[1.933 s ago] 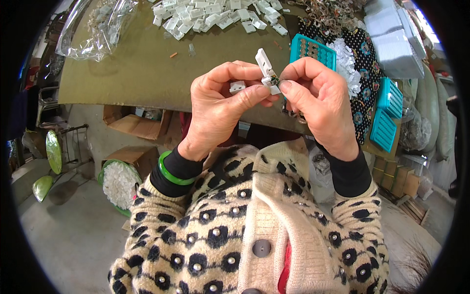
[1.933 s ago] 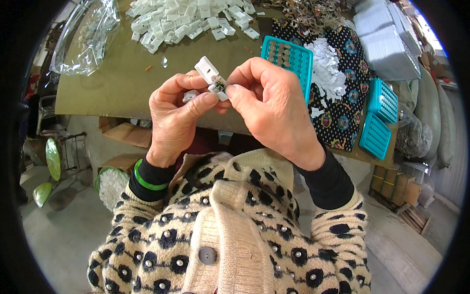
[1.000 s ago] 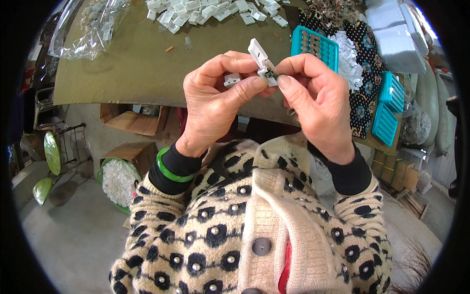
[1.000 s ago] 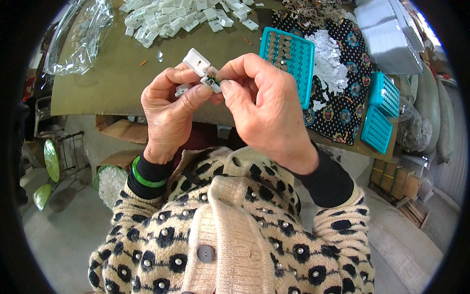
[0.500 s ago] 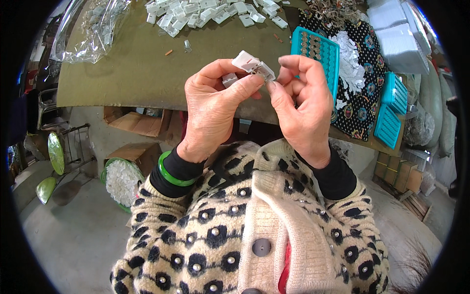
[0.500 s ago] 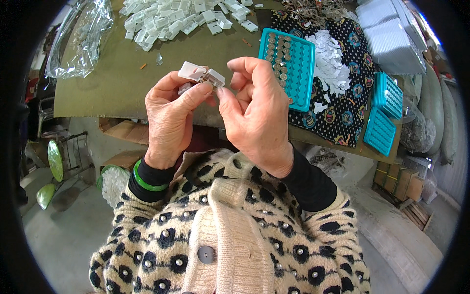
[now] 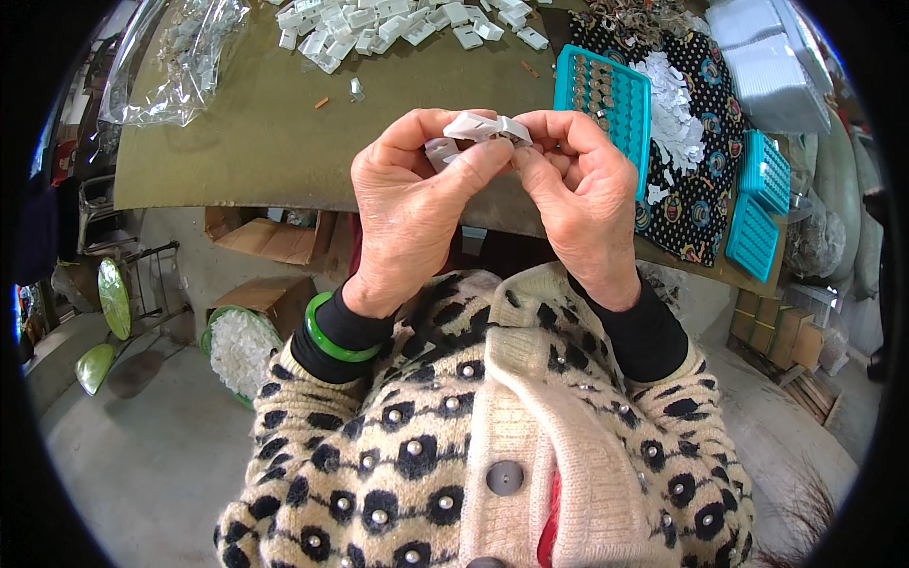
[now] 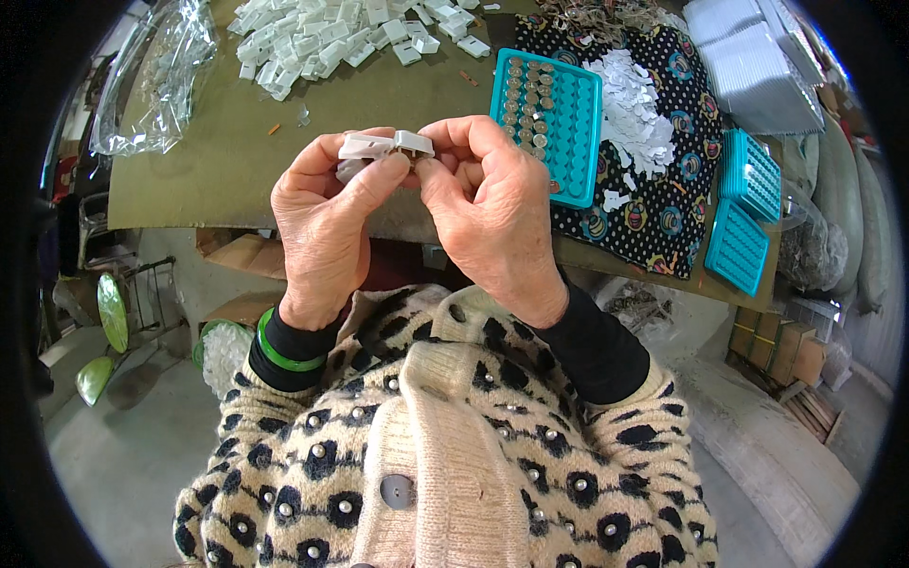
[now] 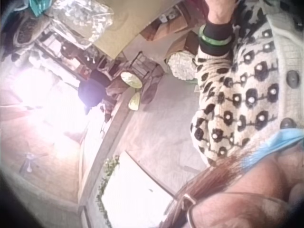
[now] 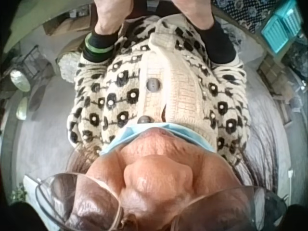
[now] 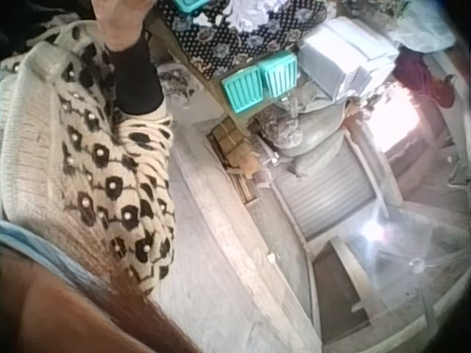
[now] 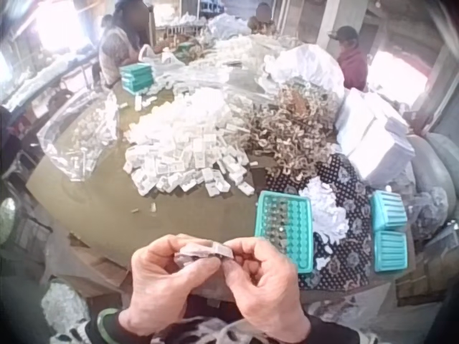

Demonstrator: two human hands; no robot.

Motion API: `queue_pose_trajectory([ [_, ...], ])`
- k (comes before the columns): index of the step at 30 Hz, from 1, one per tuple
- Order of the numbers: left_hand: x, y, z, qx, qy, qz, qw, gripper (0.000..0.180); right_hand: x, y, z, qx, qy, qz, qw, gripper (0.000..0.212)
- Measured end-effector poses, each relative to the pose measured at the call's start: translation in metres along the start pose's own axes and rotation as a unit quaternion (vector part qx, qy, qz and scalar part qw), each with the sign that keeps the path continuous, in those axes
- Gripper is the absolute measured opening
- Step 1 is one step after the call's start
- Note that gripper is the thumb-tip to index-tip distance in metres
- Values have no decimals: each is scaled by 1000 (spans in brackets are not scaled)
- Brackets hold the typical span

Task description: The person repeatedly picks small white plastic housings and metal pins from a table, inserts the pins into the housings, and places the assembled units into a blue tray. The process is continuous and repetitive throughout the clip.

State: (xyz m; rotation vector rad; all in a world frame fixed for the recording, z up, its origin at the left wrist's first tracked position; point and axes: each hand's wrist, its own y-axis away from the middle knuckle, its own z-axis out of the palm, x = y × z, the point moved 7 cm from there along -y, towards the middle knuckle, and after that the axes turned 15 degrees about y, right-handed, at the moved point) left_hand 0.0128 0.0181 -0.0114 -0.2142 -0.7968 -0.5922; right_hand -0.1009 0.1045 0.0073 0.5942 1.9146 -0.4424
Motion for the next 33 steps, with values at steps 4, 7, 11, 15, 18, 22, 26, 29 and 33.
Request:
queue_pose_trajectory([
  [4, 2, 0, -1, 10, 15, 14, 1000, 13, -3, 7, -2, 35, 9, -1, 999, 9],
  [7, 3, 1, -3, 16, -12, 45, 999, 12, -11, 12, -2, 39, 102, -37, 993, 5],
  [11, 15, 7, -2, 6, -192, 159, 968, 15, -30, 16, -4, 113, 193, -165, 961, 8],
  [15, 36, 26, 22, -90, -372, 406, 830, 14, -40, 20, 1, 167, 249, -259, 918, 9],
  [18, 38, 26, 20, -80, -349, 392, 847, 17, -44, 21, 5, 193, 278, -314, 887, 9],
  [22, 11, 9, -13, 35, -11, 51, 998, 14, -45, 24, 9, 192, 315, -331, 869, 10],
  [26, 0, 7, -14, 20, 167, -106, 980, 19, -45, 26, 12, 170, 297, -297, 891, 9],
  [29, -3, 9, -14, 22, 206, -150, 967, 20, -42, 24, 11, 129, 240, -236, 933, 8],
  [33, 2, 8, -13, 28, 186, -113, 976, 27, -21, 19, 15, 7, 2, -41, 999, 9],
])
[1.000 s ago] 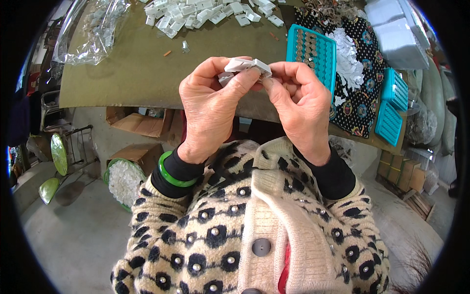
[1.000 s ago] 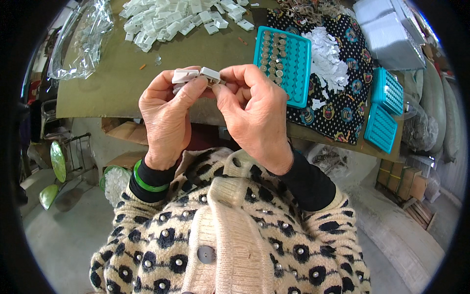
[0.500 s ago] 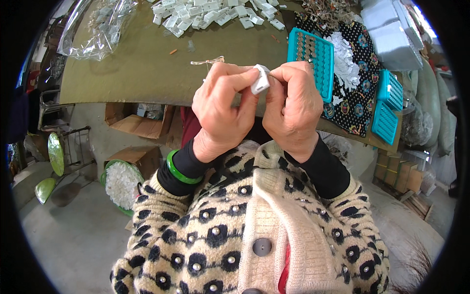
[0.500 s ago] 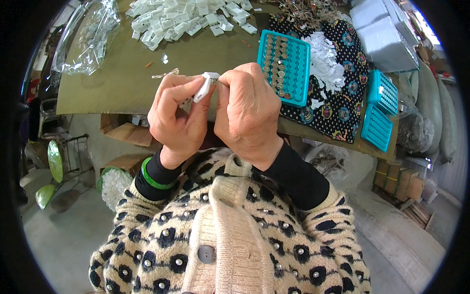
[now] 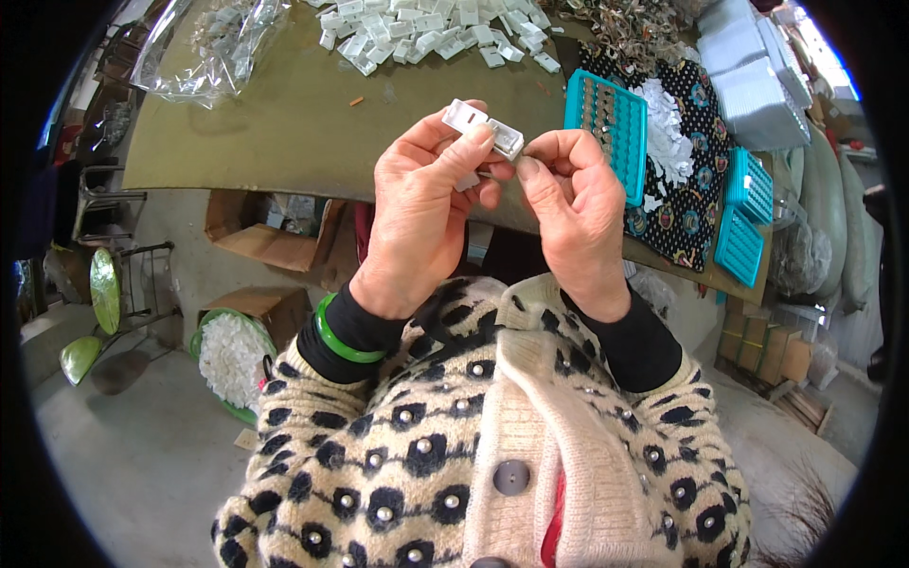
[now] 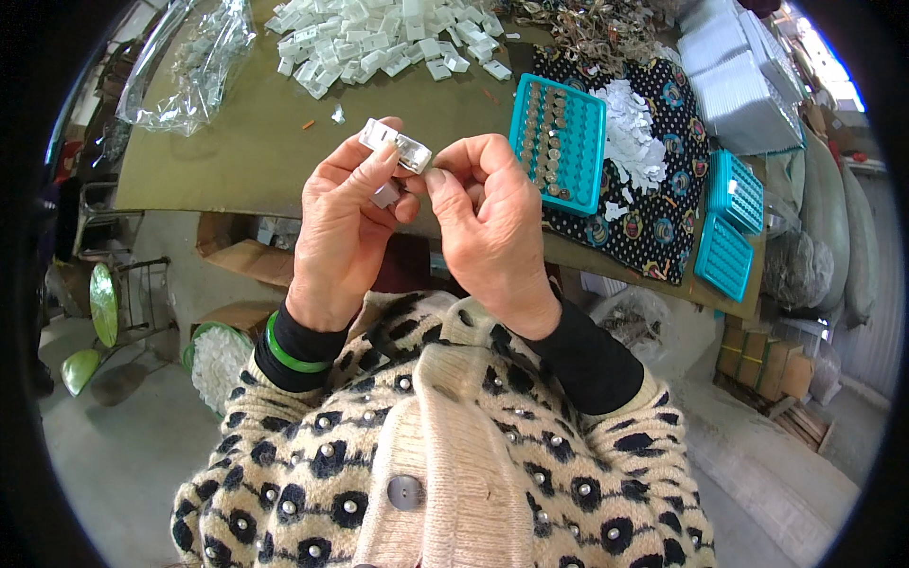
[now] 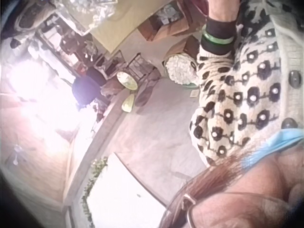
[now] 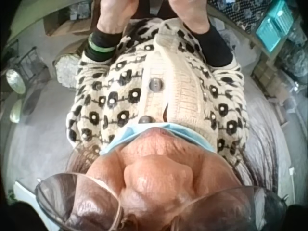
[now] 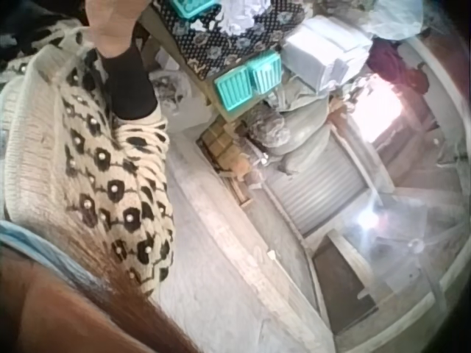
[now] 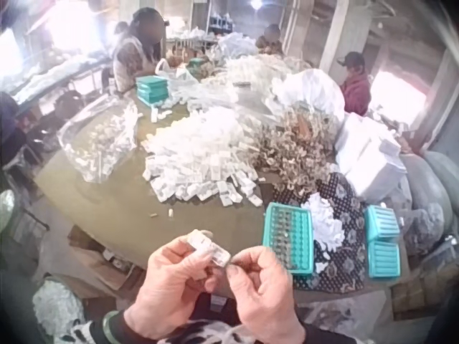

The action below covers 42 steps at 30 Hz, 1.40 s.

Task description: The person repeatedly picks small white plastic housings and metal pins from a table, inserts the pins into the housings, and places the assembled units into a blue tray. The process is continuous and repetitive throughout the clip.

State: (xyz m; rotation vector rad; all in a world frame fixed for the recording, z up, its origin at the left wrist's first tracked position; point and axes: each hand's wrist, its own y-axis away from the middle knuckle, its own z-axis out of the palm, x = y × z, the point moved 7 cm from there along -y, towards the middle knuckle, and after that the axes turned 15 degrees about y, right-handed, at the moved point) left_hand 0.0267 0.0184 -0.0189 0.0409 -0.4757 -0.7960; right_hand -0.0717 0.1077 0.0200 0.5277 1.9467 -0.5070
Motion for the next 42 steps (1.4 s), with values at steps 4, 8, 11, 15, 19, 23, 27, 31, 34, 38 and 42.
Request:
queue_pose_trajectory([
  [4, 4, 2, 8, -25, -23, 50, 998, 30, 12, 2, 6, -65, -222, 130, 964, 13],
  [8, 1, -1, 11, -36, 6, 15, 999, 30, 11, 0, 6, -93, -237, 137, 957, 15],
  [11, 1, -3, 13, -44, 6, 21, 999, 20, 9, -1, 0, -89, -206, 127, 966, 23],
  [15, -7, 2, 15, -33, -47, 67, 996, 12, 10, -5, -4, -75, -160, 112, 978, 22],
  [19, -5, 15, 36, -106, -286, 197, 932, 8, 11, -5, -8, -49, -183, 111, 976, 17],
  [23, -11, 9, 25, -54, -116, 80, 989, 11, 3, -4, -27, -66, -30, 21, 997, 16],
  [27, -19, 12, 17, -40, -110, -45, 992, 19, -8, -13, -77, 148, 310, -179, 922, 3],
  [31, -33, 12, 9, -2, -111, -111, 988, 21, 16, -31, -90, 170, 412, -204, 872, 4],
  [34, -38, 12, 9, 25, -125, -127, 984, 19, 25, -45, -92, 175, 438, -226, 852, 4],
  [38, -42, 10, 17, 41, -138, -139, 980, 14, 29, -68, -92, 181, 465, -250, 830, 8],
  [42, -43, 5, 22, 39, -125, -143, 981, 12, 37, -84, -84, 130, 493, -253, 822, 9],
])
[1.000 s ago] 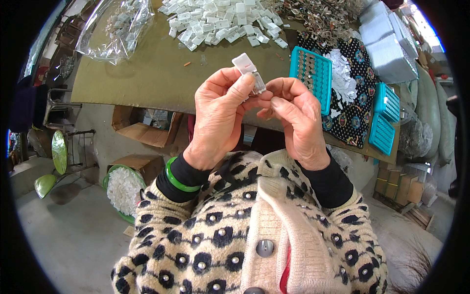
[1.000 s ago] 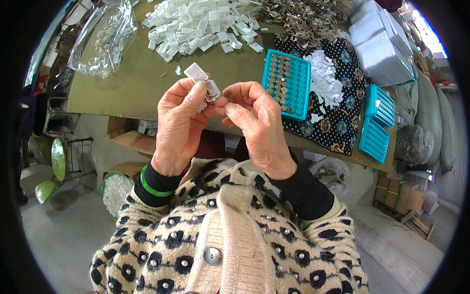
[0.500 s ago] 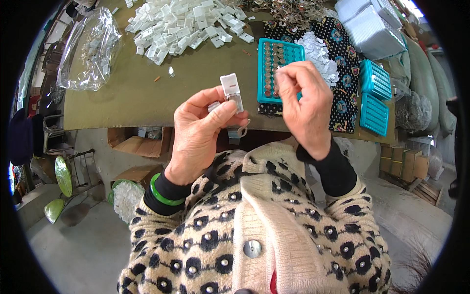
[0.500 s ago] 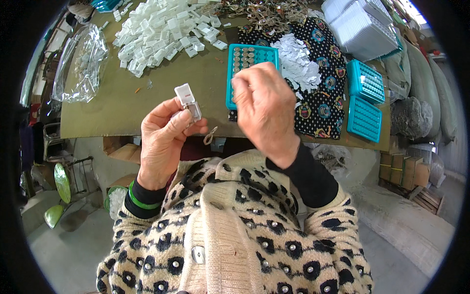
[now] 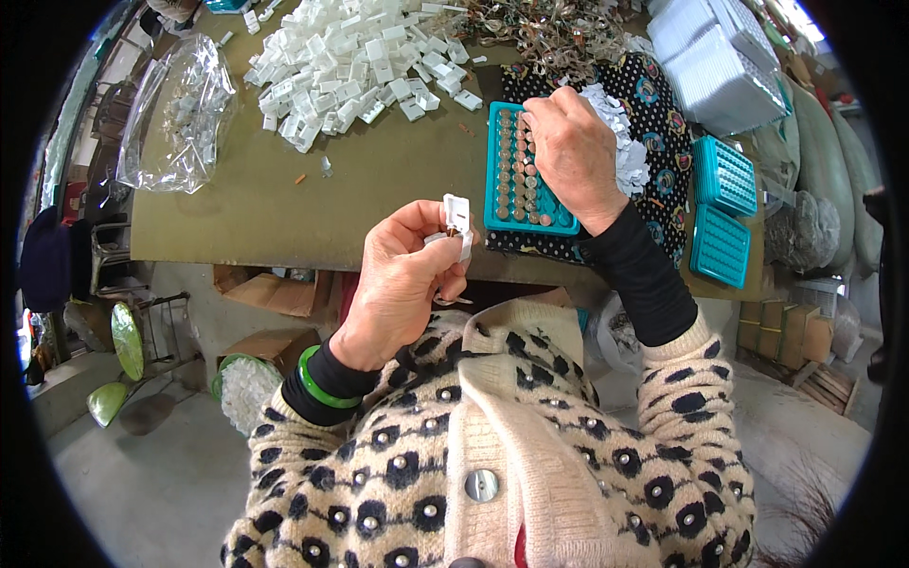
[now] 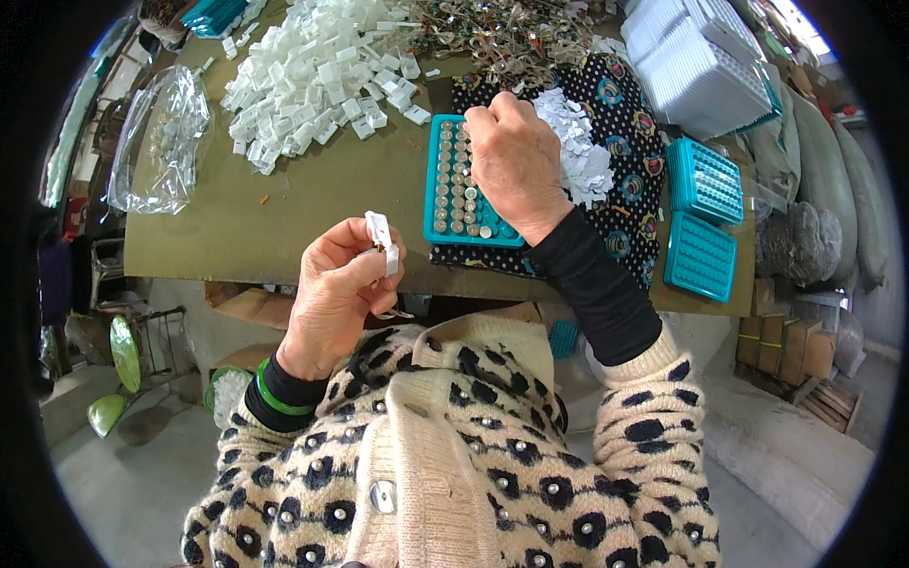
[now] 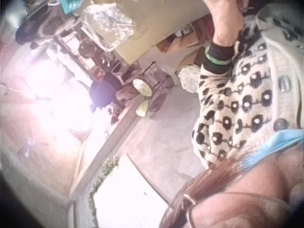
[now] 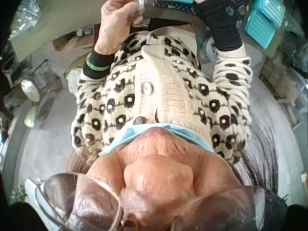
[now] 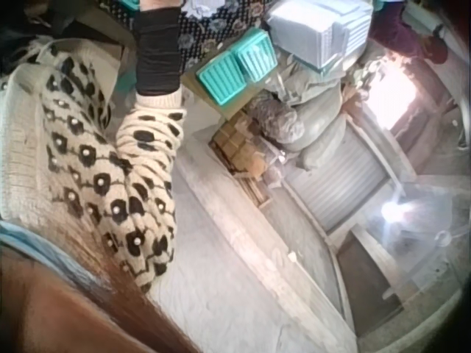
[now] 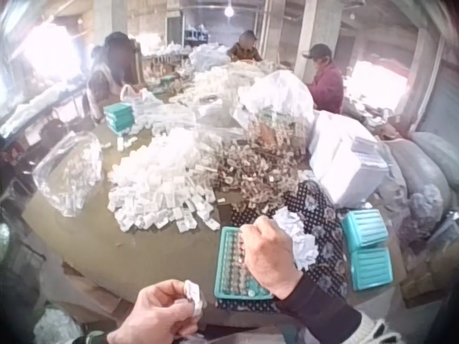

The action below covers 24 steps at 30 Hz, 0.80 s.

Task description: The person repeatedly picks small white plastic housings and metal pins from a table, inserts the pins into the housings, and places the assembled units into a blue tray. The process is continuous and repetitive throughout the clip.

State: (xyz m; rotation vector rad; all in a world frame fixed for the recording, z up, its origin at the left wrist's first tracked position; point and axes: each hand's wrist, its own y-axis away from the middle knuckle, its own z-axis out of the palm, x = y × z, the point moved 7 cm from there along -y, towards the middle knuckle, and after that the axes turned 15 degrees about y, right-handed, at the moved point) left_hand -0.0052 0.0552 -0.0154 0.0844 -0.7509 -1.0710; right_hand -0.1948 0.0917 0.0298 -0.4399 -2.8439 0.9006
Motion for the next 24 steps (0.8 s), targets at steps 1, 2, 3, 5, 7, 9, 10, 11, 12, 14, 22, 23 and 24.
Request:
queue_pose_trajectory([
  [1, 2, -2, 1, -11, 10, 1, 1000, 12, 0, 0, 2, -9, -3, -6, 1000, 9],
  [2, 5, -3, 2, -23, 20, 3, 1000, 12, 0, 0, 3, -19, -7, -12, 1000, 8],
  [3, 7, -4, 2, -26, 21, 2, 999, 13, 1, 1, 3, -34, -23, -14, 999, 7],
  [5, 12, -8, 1, -24, 6, 1, 1000, 15, 6, 1, 3, -49, -53, -1, 997, 7],
  [7, 14, -11, 2, -24, 12, 18, 999, 14, 11, 1, 6, -88, -74, 7, 993, 8],
  [9, 14, -14, 3, -19, 6, 32, 999, 14, 12, 0, 5, -89, -90, -1, 992, 8],
  [10, 15, -15, 4, -19, 6, 37, 999, 15, 13, 0, 5, -92, -98, -1, 991, 8],
  [11, 15, -16, 5, -25, 9, 44, 999, 15, 13, -1, 4, -92, -107, 0, 990, 7],
  [12, 15, -16, 3, -18, 8, 42, 999, 16, 15, 0, 4, -94, -118, 4, 989, 6],
  [14, 17, -16, 1, -17, 11, 39, 999, 19, 15, 0, 1, -84, -142, 7, 986, 6],
  [22, 20, -21, -3, -31, 20, 51, 998, 24, 8, 3, -11, -94, -179, -18, 979, 10],
  [23, 20, -20, -1, -42, 18, 61, 997, 25, 6, 4, -10, -100, -167, -24, 981, 10],
  [24, 20, -20, -3, -31, 15, 60, 998, 26, 4, 4, -9, -106, -157, -29, 981, 10],
])
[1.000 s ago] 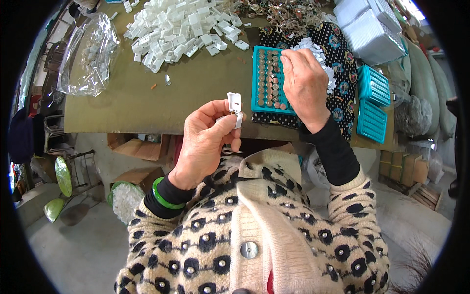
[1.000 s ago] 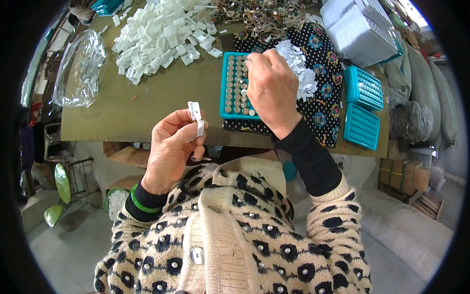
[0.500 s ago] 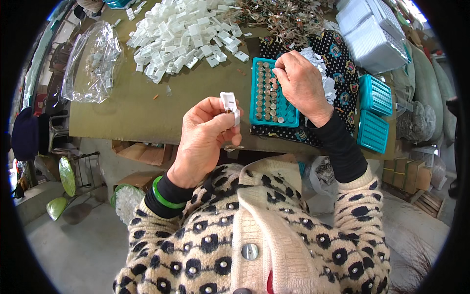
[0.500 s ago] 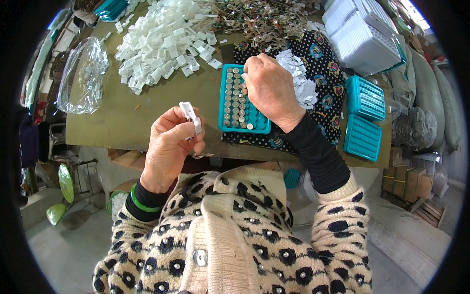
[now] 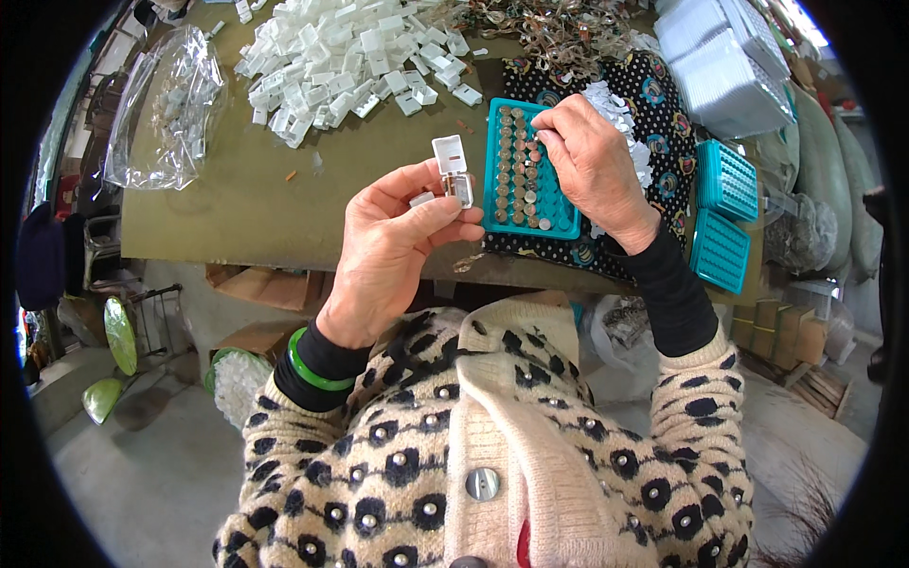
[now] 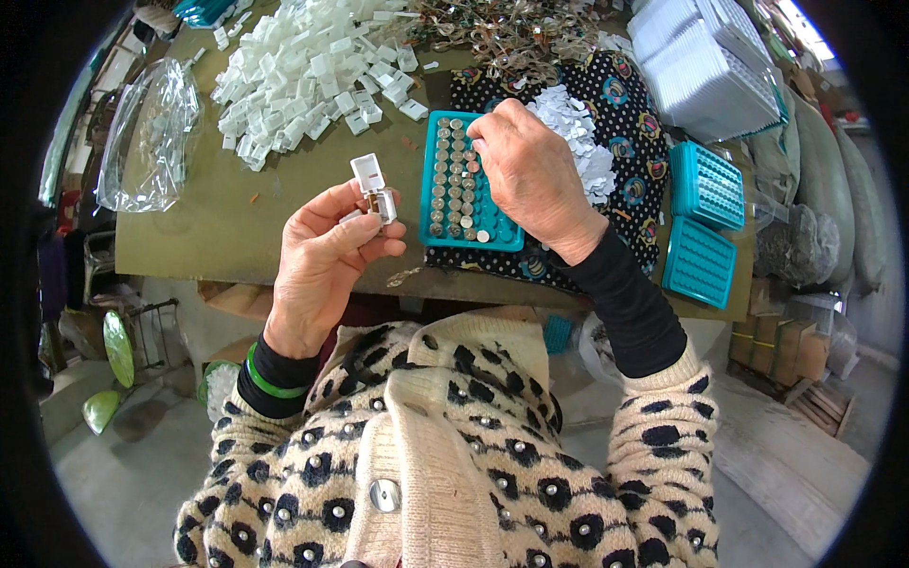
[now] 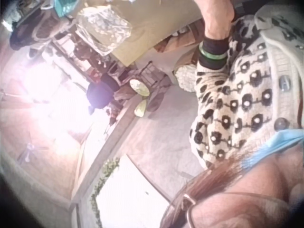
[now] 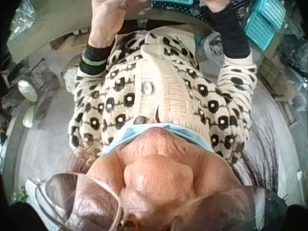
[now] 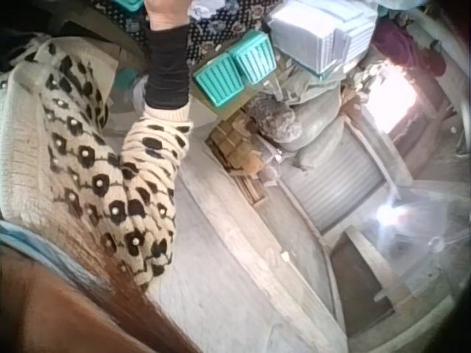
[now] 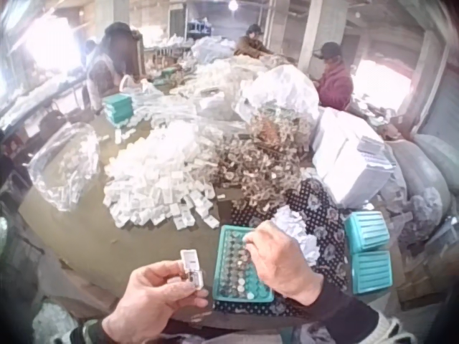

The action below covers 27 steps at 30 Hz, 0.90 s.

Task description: The person repeatedly picks small white plastic housings and metal pins from a table, inserts the pins into the housings, and places the assembled units into a blue tray. The process is continuous and repetitive throughout the clip.

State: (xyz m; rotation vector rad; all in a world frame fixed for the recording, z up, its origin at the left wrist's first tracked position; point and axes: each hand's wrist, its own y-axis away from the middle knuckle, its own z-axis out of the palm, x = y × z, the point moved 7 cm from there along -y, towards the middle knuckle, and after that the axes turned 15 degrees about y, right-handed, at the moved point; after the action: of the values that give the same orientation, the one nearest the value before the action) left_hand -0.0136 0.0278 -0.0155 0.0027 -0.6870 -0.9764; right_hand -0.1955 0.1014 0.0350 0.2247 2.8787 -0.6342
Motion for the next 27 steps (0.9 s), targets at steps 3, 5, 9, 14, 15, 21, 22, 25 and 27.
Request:
queue_pose_trajectory([
  [3, 3, 0, 0, -9, -9, 0, 1000, 30, -5, 2, 2, -4, 51, -33, 998, 11],
  [5, 4, 0, -1, -8, -20, -1, 1000, 31, -4, 2, 4, -10, 54, -45, 997, 10],
  [9, 3, 0, 0, -15, -8, 21, 1000, 31, 2, 4, 5, -40, 49, -25, 998, 5],
  [14, 8, 3, -3, -17, -8, 42, 999, 32, -22, 1, -8, 10, 15, -12, 1000, 6],
  [15, 9, 3, -4, -16, -21, 45, 999, 32, -31, 3, -12, 24, -15, -4, 1000, 7],
  [21, 6, 5, -6, -11, -85, 53, 995, 30, -93, 10, -14, 99, -9, -70, 993, 20],
  [22, 4, 7, -5, -13, -79, 58, 995, 29, -100, 8, -11, 110, 17, -100, 989, 24],
  [25, 0, 8, -7, -9, -43, 51, 998, 29, -108, 9, -6, 109, 55, -105, 987, 26],
  [27, -1, 9, -9, -3, -24, 41, 999, 29, -107, 11, -6, 86, 26, -87, 992, 25],
])
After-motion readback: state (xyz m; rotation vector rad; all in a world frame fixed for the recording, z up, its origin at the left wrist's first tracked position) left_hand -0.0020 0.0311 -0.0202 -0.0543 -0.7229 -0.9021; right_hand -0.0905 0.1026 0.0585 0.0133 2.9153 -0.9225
